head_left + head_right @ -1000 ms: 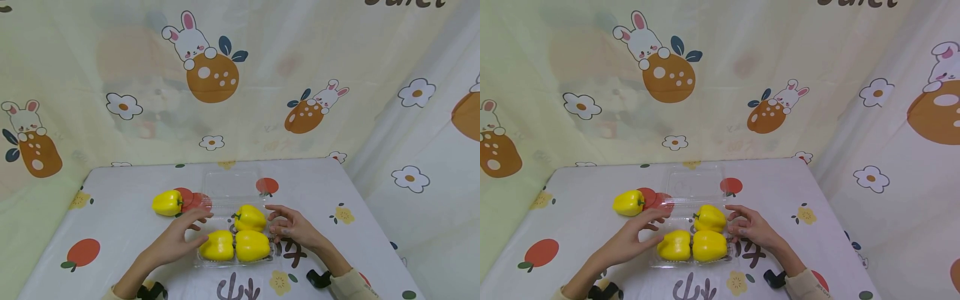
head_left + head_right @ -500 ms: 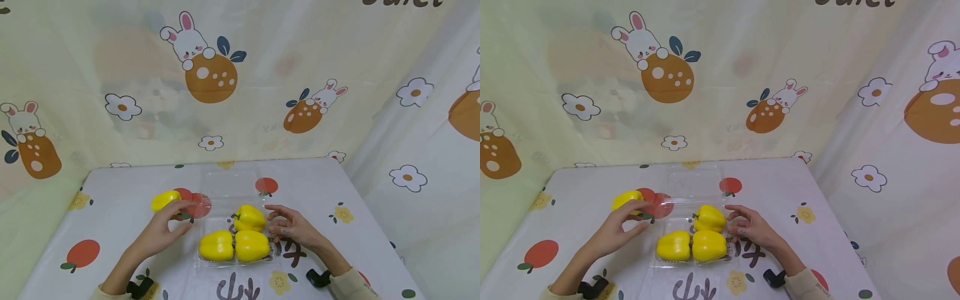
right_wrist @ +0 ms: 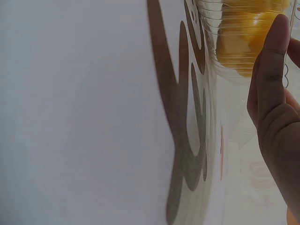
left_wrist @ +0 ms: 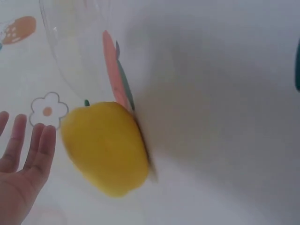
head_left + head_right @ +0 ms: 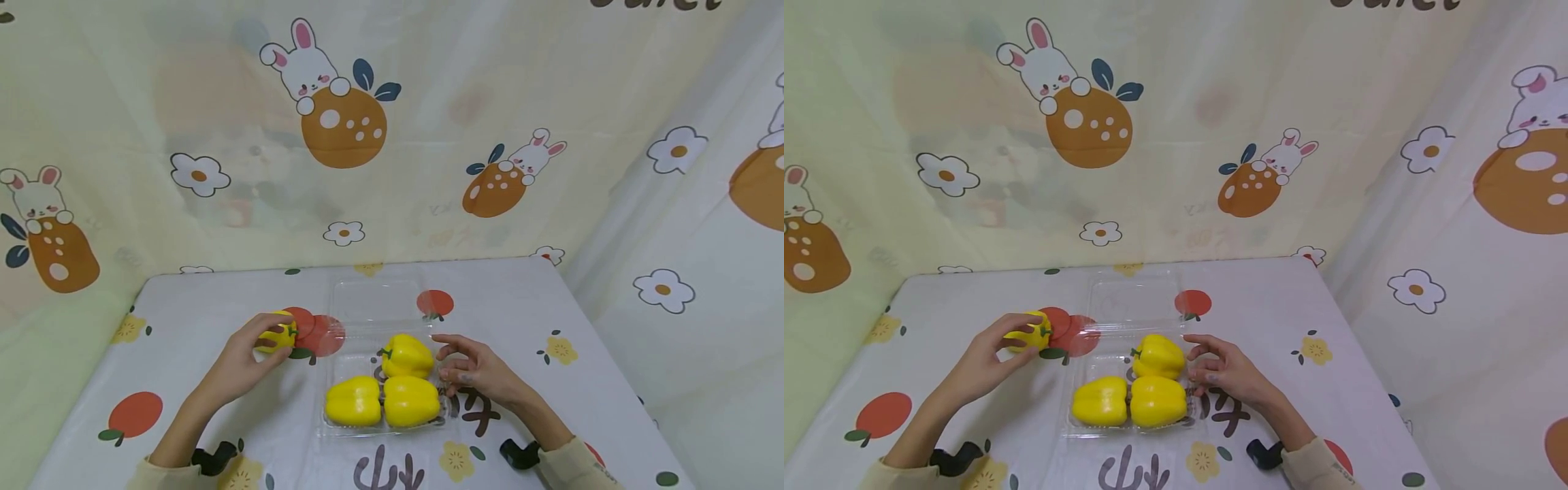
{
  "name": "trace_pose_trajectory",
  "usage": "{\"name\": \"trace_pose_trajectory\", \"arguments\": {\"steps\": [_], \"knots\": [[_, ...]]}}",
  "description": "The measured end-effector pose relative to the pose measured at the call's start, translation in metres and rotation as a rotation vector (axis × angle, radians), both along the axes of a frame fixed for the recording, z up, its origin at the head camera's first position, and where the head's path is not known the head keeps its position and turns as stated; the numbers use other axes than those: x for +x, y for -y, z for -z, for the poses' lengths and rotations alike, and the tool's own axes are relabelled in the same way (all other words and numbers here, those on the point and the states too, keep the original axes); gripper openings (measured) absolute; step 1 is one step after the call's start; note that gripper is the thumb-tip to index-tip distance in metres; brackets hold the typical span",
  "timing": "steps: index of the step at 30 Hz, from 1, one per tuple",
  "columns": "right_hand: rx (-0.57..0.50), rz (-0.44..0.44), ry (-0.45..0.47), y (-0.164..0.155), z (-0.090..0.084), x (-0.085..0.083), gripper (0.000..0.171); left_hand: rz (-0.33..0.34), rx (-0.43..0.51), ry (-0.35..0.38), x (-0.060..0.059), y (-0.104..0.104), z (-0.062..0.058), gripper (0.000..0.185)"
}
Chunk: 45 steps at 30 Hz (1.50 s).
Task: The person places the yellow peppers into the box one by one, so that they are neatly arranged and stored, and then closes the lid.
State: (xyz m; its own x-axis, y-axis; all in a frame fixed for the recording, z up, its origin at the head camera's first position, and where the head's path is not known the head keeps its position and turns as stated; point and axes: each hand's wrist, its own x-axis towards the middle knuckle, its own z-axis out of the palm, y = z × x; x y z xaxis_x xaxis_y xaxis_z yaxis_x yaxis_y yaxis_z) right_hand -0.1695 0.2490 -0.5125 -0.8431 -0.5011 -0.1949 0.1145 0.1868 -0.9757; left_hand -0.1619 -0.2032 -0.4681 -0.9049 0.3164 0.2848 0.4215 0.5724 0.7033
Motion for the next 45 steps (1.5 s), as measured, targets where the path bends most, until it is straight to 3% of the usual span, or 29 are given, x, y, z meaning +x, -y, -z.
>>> {"name": "trace_pose_trajectory", "arguments": {"steps": [11, 25, 31, 45], "knots": [[-0.016, -0.015, 0.002, 0.0, 0.001, 0.001, 0.074, -0.085, 0.011, 0.016, -0.009, 0.016, 0.007, 0.05], [-0.032, -0.031, 0.006, -0.002, 0.004, 0.0, 0.075, -0.164, 0.001, -0.04, -0.02, 0.032, 0.012, 0.048], [-0.036, -0.028, 0.006, -0.001, 0.002, 0.001, 0.074, -0.154, 0.02, -0.05, -0.023, 0.034, 0.017, 0.046], [-0.019, -0.016, 0.001, -0.001, 0.0, 0.0, 0.074, -0.125, -0.007, 0.165, -0.033, 0.037, 0.026, 0.062]]}}
